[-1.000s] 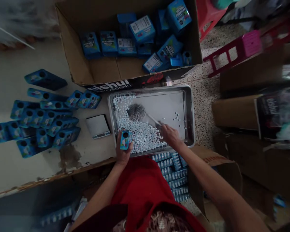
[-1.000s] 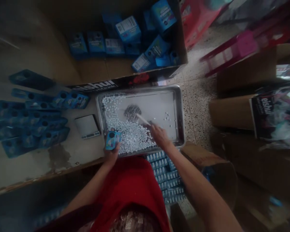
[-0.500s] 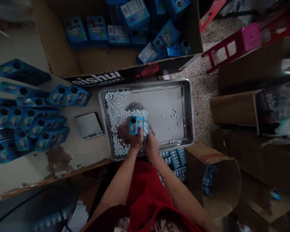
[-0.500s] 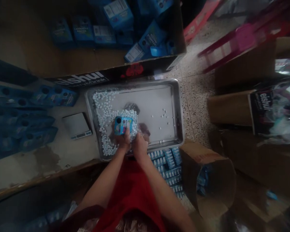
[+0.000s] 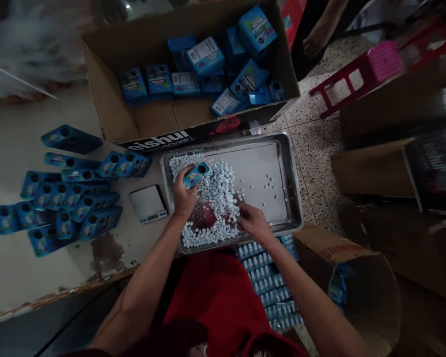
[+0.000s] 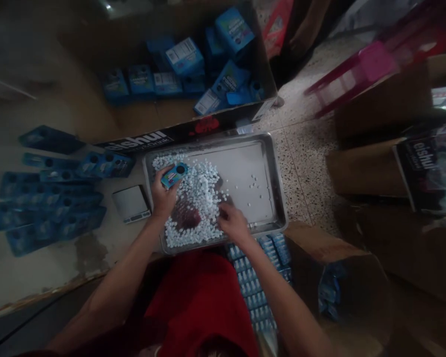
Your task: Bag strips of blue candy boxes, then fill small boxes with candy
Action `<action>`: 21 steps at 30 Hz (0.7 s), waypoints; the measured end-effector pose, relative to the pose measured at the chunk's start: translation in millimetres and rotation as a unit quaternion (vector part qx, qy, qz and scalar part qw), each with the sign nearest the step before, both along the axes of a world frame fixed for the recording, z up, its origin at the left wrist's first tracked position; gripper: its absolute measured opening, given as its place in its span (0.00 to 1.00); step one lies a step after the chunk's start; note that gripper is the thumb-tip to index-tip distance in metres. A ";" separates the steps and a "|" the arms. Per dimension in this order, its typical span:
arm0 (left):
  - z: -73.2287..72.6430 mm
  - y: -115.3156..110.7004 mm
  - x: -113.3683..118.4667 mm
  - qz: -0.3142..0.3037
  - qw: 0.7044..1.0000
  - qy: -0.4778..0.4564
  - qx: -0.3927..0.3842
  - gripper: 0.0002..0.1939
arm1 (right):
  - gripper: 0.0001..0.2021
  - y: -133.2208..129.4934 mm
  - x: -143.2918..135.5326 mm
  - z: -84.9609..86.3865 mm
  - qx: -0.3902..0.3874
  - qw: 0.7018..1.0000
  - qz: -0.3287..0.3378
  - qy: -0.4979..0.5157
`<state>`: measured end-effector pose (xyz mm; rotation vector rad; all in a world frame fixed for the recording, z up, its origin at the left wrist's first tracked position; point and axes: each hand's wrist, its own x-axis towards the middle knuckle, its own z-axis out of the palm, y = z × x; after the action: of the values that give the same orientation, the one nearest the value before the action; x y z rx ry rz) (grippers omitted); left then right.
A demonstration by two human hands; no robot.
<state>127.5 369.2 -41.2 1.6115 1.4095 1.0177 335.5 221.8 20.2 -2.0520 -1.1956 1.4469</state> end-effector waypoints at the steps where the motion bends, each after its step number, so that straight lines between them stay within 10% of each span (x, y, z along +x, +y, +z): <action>1: 1.9 4.3 -5.7 -0.019 1.000 0.010 0.006 0.20 | 0.09 4.3 2.8 10.6 0.002 1.000 0.007 0.000; 11: 16.4 18.0 -19.9 -0.183 0.977 0.058 0.097 0.24 | 0.07 75.6 1.8 62.7 -0.087 0.993 0.051 0.067; 21: 6.5 15.6 -18.2 -0.163 0.984 0.051 0.045 0.25 | 0.08 110.2 -1.9 94.4 -0.165 0.982 0.043 0.086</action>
<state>109.4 384.8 -34.7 1.9089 1.1272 0.8239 333.6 332.0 114.6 -2.0445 -1.0435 1.9322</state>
